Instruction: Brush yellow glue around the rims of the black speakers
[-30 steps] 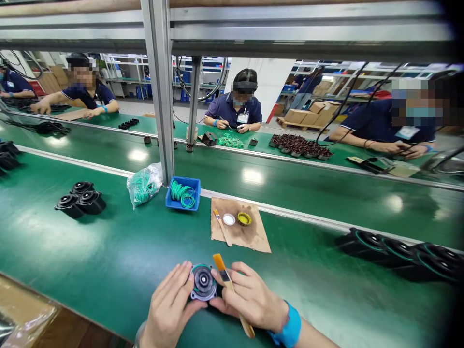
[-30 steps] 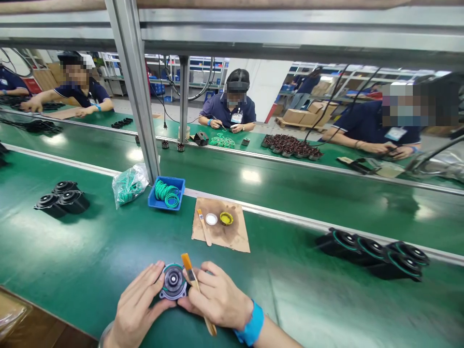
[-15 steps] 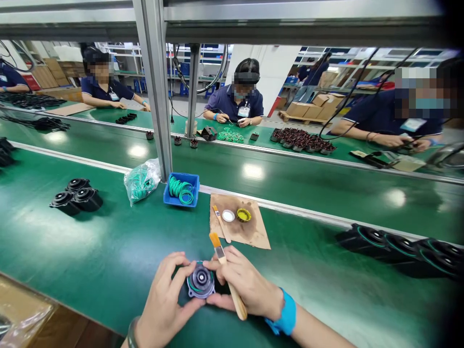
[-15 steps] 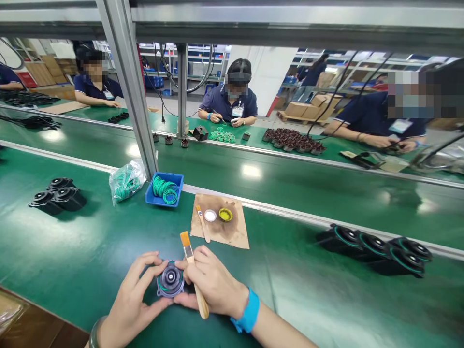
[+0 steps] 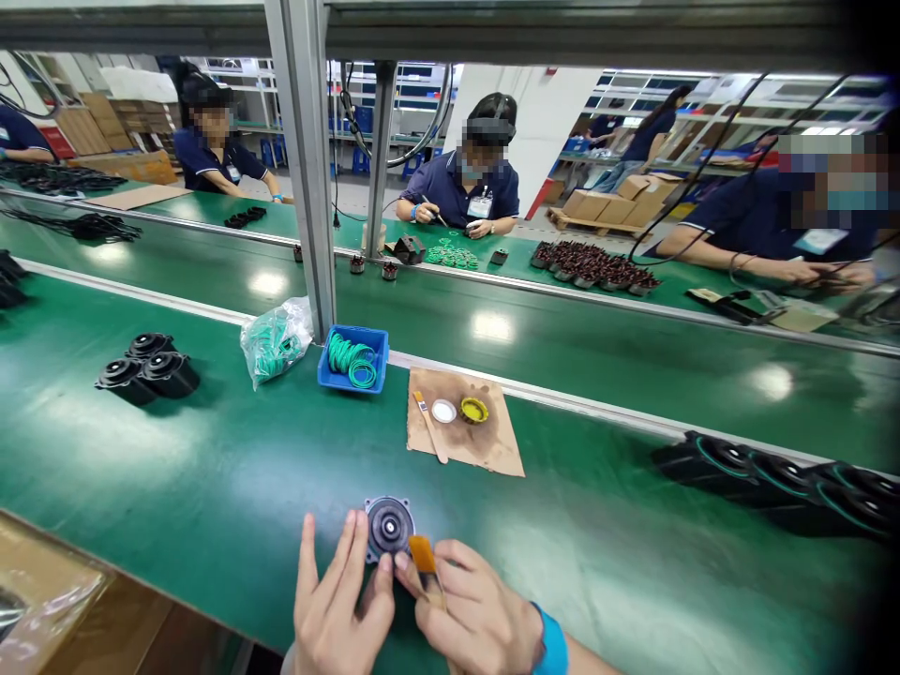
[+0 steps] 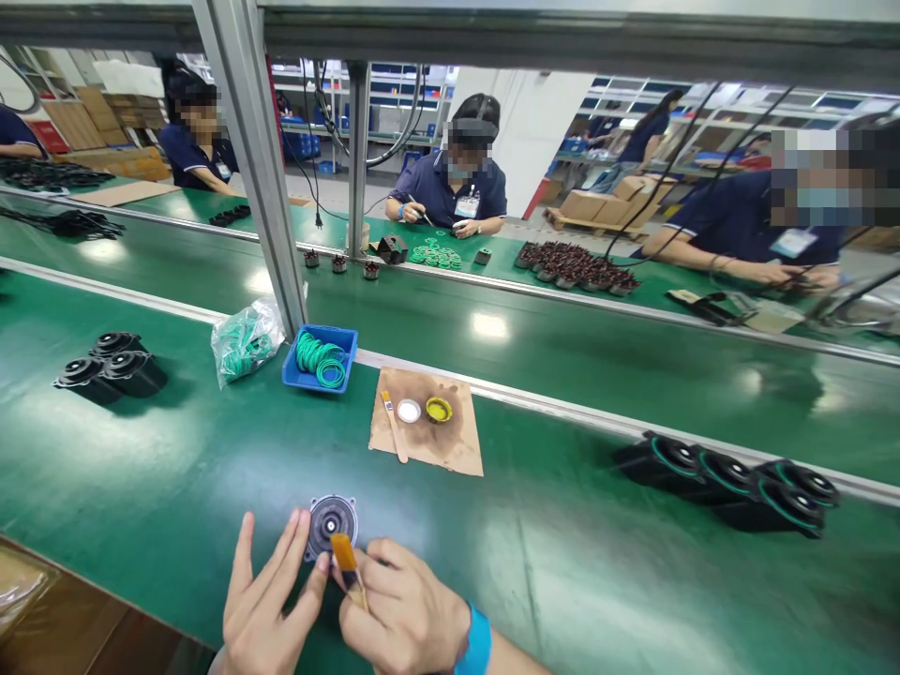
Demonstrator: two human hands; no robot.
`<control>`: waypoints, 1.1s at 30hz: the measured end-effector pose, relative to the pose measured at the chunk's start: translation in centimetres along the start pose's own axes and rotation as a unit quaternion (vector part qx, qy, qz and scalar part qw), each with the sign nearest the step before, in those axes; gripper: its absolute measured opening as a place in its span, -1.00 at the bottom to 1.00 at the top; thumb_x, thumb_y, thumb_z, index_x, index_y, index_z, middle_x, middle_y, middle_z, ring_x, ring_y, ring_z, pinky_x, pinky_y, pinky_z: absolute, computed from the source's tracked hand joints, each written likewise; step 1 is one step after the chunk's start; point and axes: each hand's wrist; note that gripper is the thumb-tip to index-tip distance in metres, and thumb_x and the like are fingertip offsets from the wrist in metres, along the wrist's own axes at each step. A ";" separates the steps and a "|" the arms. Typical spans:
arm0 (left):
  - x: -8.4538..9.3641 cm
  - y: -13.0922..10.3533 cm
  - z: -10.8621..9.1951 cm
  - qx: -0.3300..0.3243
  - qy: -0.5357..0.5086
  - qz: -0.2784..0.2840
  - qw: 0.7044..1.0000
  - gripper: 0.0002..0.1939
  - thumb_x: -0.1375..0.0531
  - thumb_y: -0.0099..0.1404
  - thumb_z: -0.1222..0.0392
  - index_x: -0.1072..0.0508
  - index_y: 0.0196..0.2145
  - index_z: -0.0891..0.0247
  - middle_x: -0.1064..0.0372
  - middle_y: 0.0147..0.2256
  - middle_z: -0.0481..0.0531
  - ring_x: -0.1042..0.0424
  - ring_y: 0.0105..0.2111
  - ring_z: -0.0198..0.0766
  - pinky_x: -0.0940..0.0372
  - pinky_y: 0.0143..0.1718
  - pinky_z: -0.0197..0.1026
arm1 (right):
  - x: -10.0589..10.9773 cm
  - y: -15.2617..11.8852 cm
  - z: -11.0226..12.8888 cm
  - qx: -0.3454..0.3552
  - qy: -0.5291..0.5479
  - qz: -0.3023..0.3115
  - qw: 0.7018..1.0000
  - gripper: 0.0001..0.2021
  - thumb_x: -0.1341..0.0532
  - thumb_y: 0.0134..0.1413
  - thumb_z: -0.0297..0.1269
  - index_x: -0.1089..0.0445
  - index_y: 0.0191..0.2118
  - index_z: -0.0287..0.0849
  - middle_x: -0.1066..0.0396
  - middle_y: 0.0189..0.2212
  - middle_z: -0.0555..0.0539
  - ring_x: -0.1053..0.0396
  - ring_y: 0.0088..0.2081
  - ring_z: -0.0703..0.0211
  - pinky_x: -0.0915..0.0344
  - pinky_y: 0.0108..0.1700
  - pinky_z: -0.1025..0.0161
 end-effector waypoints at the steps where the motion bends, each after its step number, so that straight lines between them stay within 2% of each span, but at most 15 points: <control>1: 0.1 -0.1 0.0 0.006 -0.004 -0.002 1.000 -0.82 -0.23 0.18 0.57 -0.43 -0.32 0.37 -0.49 -0.16 0.51 -0.49 -0.03 0.09 -0.05 0.13 0.48 | 0.1 0.1 0.0 -0.021 0.024 -0.002 0.999 -0.64 0.07 0.33 -0.53 -0.34 -0.46 -0.27 -0.43 -0.57 -0.12 -0.35 -0.48 0.21 -0.31 -0.35 0.22; 3: 0.2 -0.3 0.3 0.040 -0.035 0.007 0.999 -0.79 -0.22 0.20 0.53 -0.43 -0.25 0.29 -0.51 -0.12 0.37 -0.47 0.00 0.07 0.02 0.17 0.49 | 0.7 0.3 0.0 -0.111 0.105 -0.018 0.988 -0.80 -0.03 0.32 -0.48 -0.35 -0.31 -0.24 -0.51 -0.39 -0.14 -0.43 -0.32 0.20 -0.36 -0.25 0.24; 5: 0.1 -0.5 0.7 0.129 -0.097 0.024 0.987 -0.76 -0.25 0.24 0.41 -0.40 -0.15 0.22 -0.51 -0.09 0.25 -0.45 0.03 0.04 -0.05 0.18 0.41 | 1.8 0.4 0.0 -0.235 0.208 -0.042 0.949 -0.88 -0.07 0.34 -0.34 -0.34 -0.13 -0.18 -0.54 -0.27 -0.13 -0.45 -0.19 0.19 -0.38 -0.16 0.25; 6: 0.1 -0.6 0.9 0.187 -0.130 0.041 0.973 -0.69 -0.29 0.23 0.30 -0.36 -0.08 0.20 -0.49 -0.06 0.23 -0.44 0.04 0.03 -0.14 0.16 0.34 | 2.4 0.4 -0.1 -0.289 0.254 -0.055 0.921 -0.82 -0.04 0.37 -0.25 -0.32 -0.05 -0.15 -0.54 -0.29 -0.11 -0.45 -0.19 0.20 -0.38 -0.15 0.26; 8: -0.3 -0.4 1.2 0.287 -0.184 0.085 0.936 -0.35 -0.37 0.13 0.10 -0.22 0.11 0.22 -0.41 0.03 0.28 -0.42 0.05 0.06 -0.33 0.04 0.19 | 3.6 0.4 -0.2 -0.369 0.324 -0.079 0.867 -0.67 0.07 0.41 -0.10 -0.28 0.09 -0.08 -0.50 -0.47 -0.03 -0.42 -0.37 0.24 -0.36 -0.25 0.29; 10: -0.8 0.0 1.3 0.332 -0.215 0.135 0.908 -0.13 -0.43 0.02 0.05 -0.13 0.20 0.24 -0.36 0.07 0.30 -0.42 0.04 0.08 -0.40 -0.03 0.11 | 4.4 0.4 -0.3 -0.423 0.352 -0.106 0.828 -0.59 0.11 0.40 -0.02 -0.26 0.14 -0.07 -0.35 -0.63 0.05 -0.25 -0.57 0.31 -0.25 -0.44 0.36; 13: -1.3 0.8 1.2 0.364 -0.251 0.176 0.880 -0.31 -0.43 -0.01 0.19 -0.27 0.05 0.20 -0.44 -0.04 0.16 -0.46 -0.04 0.02 -0.39 -0.05 0.07 | 4.8 1.0 -0.2 -0.512 0.339 -0.123 0.780 -0.55 0.02 0.33 0.09 -0.40 -0.06 -0.16 -0.19 -0.66 0.07 -0.08 -0.61 0.37 -0.05 -0.56 0.41; 15: -1.4 1.3 1.0 0.400 -0.275 0.181 0.855 -0.42 -0.42 -0.02 0.23 -0.31 -0.05 0.18 -0.46 -0.11 0.09 -0.47 -0.11 -0.04 -0.39 -0.08 0.04 | 4.9 1.6 0.1 -0.569 0.363 -0.134 0.726 -0.54 -0.04 0.27 0.14 -0.38 -0.22 -0.21 -0.21 -0.64 0.04 -0.10 -0.58 0.37 -0.03 -0.54 0.41; 17: -1.2 1.6 0.9 0.432 -0.302 0.177 0.831 -0.43 -0.43 -0.03 0.23 -0.30 -0.08 0.18 -0.46 -0.14 0.06 -0.48 -0.14 -0.08 -0.38 -0.10 0.00 | 5.0 2.2 0.6 -0.608 0.423 -0.135 0.658 -0.55 -0.07 0.25 0.15 -0.32 -0.25 -0.21 -0.27 -0.61 0.02 -0.12 -0.58 0.36 -0.03 -0.55 0.41; 19: -1.0 1.7 0.8 0.451 -0.329 0.170 0.812 -0.43 -0.42 -0.03 0.21 -0.29 -0.08 0.18 -0.46 -0.14 0.04 -0.48 -0.15 -0.11 -0.38 -0.09 -0.03 | 5.1 2.5 1.1 -0.614 0.466 -0.122 0.625 -0.55 -0.08 0.24 0.15 -0.29 -0.23 -0.22 -0.30 -0.61 0.01 -0.12 -0.60 0.36 -0.04 -0.55 0.40; 20: -0.9 1.8 0.7 0.457 -0.342 0.167 0.804 -0.43 -0.43 -0.03 0.21 -0.29 -0.09 0.19 -0.46 -0.14 0.04 -0.48 -0.15 -0.12 -0.38 -0.10 -0.05 | 5.2 2.6 1.3 -0.607 0.474 -0.108 0.629 -0.54 -0.07 0.25 0.15 -0.29 -0.24 -0.24 -0.30 -0.62 0.01 -0.12 -0.60 0.37 -0.04 -0.55 0.40; 22: -0.6 1.9 0.7 0.459 -0.361 0.158 0.796 -0.43 -0.42 -0.03 0.21 -0.29 -0.09 0.21 -0.47 -0.15 0.06 -0.49 -0.16 -0.12 -0.38 -0.11 -0.08 | 5.1 2.5 1.7 -0.580 0.467 -0.076 0.663 -0.52 -0.02 0.28 0.15 -0.30 -0.29 -0.26 -0.28 -0.63 0.01 -0.13 -0.60 0.37 -0.06 -0.54 0.39; 24: -0.4 2.0 0.6 0.451 -0.368 0.148 0.799 -0.44 -0.42 -0.04 0.22 -0.30 -0.10 0.23 -0.47 -0.16 0.07 -0.50 -0.17 -0.12 -0.39 -0.14 -0.10 | 4.9 2.3 1.9 -0.551 0.451 -0.045 0.701 -0.51 0.02 0.32 0.11 -0.31 -0.33 -0.27 -0.26 -0.62 0.00 -0.13 -0.58 0.37 -0.09 -0.53 0.39; 26: -0.2 2.1 0.5 0.440 -0.362 0.140 0.809 -0.44 -0.42 -0.04 0.24 -0.31 -0.09 0.23 -0.48 -0.17 0.06 -0.50 -0.19 -0.13 -0.41 -0.17 -0.11 | 4.7 2.2 2.1 -0.536 0.436 -0.022 0.723 -0.51 0.06 0.35 0.06 -0.33 -0.33 -0.27 -0.25 -0.59 0.00 -0.14 -0.56 0.36 -0.13 -0.51 0.39; 33: 0.3 2.0 0.3 0.399 -0.335 0.121 0.845 -0.38 -0.44 -0.06 0.28 -0.30 -0.05 0.18 -0.48 -0.13 0.03 -0.51 -0.14 -0.16 -0.42 -0.12 -0.14 | 4.5 1.8 2.3 -0.534 0.402 0.016 0.744 -0.42 0.12 0.39 0.00 -0.33 -0.52 -0.26 -0.25 -0.61 -0.04 -0.16 -0.55 0.35 -0.17 -0.49 0.38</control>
Point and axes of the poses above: each hand's wrist, its own y-axis towards the middle knuckle, its own x-axis out of the back of the hand, z = x × y
